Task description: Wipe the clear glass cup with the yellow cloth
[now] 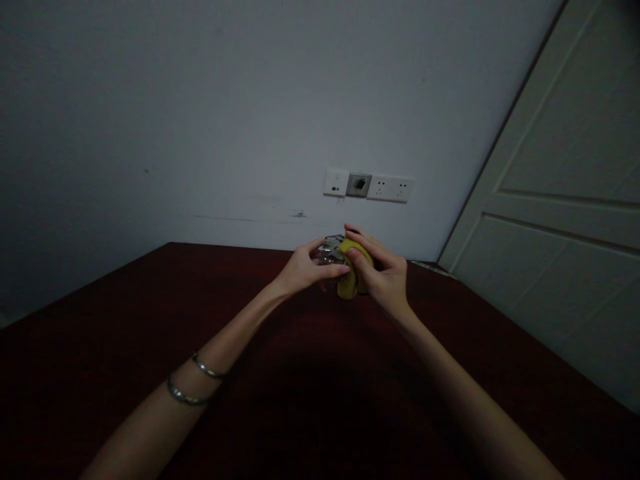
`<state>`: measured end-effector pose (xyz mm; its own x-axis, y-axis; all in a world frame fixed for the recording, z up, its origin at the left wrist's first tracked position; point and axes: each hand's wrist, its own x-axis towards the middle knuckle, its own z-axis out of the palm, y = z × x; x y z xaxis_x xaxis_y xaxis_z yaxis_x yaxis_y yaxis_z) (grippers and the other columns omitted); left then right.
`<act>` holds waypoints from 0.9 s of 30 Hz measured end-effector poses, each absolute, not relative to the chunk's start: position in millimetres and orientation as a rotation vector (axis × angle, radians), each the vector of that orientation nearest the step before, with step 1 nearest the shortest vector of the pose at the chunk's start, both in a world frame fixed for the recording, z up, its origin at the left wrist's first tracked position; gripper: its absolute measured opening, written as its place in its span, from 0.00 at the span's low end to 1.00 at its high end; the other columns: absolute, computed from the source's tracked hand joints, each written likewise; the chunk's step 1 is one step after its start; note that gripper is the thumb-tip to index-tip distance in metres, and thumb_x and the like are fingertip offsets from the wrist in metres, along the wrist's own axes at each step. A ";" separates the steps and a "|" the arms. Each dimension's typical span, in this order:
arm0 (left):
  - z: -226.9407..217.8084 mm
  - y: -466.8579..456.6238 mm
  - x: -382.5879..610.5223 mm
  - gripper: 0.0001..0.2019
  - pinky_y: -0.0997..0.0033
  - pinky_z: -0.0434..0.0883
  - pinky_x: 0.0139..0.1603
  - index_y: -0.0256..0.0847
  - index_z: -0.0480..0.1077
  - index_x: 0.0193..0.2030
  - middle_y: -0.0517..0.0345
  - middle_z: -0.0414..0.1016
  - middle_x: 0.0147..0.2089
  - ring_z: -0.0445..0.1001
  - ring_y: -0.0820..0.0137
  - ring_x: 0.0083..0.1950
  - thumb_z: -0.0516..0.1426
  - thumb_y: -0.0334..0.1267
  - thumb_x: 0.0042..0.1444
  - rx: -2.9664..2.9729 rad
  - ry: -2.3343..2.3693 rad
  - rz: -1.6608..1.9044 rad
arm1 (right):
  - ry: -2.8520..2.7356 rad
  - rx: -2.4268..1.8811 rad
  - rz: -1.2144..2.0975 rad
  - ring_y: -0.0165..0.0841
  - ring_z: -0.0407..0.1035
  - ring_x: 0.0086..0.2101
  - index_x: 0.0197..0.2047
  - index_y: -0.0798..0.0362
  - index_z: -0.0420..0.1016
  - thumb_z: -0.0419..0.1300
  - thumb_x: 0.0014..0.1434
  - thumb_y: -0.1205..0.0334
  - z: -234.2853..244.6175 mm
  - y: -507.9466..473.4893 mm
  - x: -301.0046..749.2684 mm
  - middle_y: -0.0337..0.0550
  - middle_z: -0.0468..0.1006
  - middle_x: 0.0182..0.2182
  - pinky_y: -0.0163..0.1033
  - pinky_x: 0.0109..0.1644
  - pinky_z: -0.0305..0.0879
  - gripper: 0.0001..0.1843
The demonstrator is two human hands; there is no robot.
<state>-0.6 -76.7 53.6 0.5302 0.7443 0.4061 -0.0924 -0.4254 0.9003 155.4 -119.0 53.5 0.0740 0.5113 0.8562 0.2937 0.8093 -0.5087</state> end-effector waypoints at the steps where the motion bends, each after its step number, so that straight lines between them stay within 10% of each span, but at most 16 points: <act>1: 55.1 -78.4 -1.6 0.31 0.78 0.70 0.21 0.37 0.65 0.53 0.52 0.74 0.40 0.72 0.70 0.33 0.67 0.45 0.42 1.794 0.555 1.031 | -1.478 -0.703 0.220 0.37 0.71 0.52 0.47 0.45 0.78 0.61 0.57 0.60 53.4 -117.2 156.4 0.41 0.77 0.51 0.50 0.61 0.63 0.13; 11: 55.3 -72.1 -9.5 0.31 0.64 0.72 0.45 0.37 0.66 0.54 0.52 0.75 0.46 0.74 0.65 0.44 0.66 0.38 0.40 2.242 0.726 1.189 | -1.892 -0.642 0.136 0.37 0.66 0.57 0.46 0.44 0.78 0.63 0.55 0.66 57.5 -127.0 154.9 0.41 0.75 0.54 0.50 0.64 0.58 0.15; 27: 60.6 -79.5 -8.6 0.33 0.58 0.71 0.48 0.40 0.63 0.56 0.47 0.73 0.48 0.73 0.59 0.47 0.65 0.40 0.42 2.514 0.994 1.267 | -1.797 -0.603 -0.057 0.37 0.67 0.55 0.47 0.44 0.78 0.61 0.56 0.66 47.4 -123.5 146.7 0.40 0.75 0.53 0.51 0.63 0.61 0.15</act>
<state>-8.6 -79.5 60.6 0.4215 0.6231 0.6588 0.4912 -0.7676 0.4117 146.7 -123.5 47.4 -0.1863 0.3696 0.9103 0.4263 0.8652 -0.2641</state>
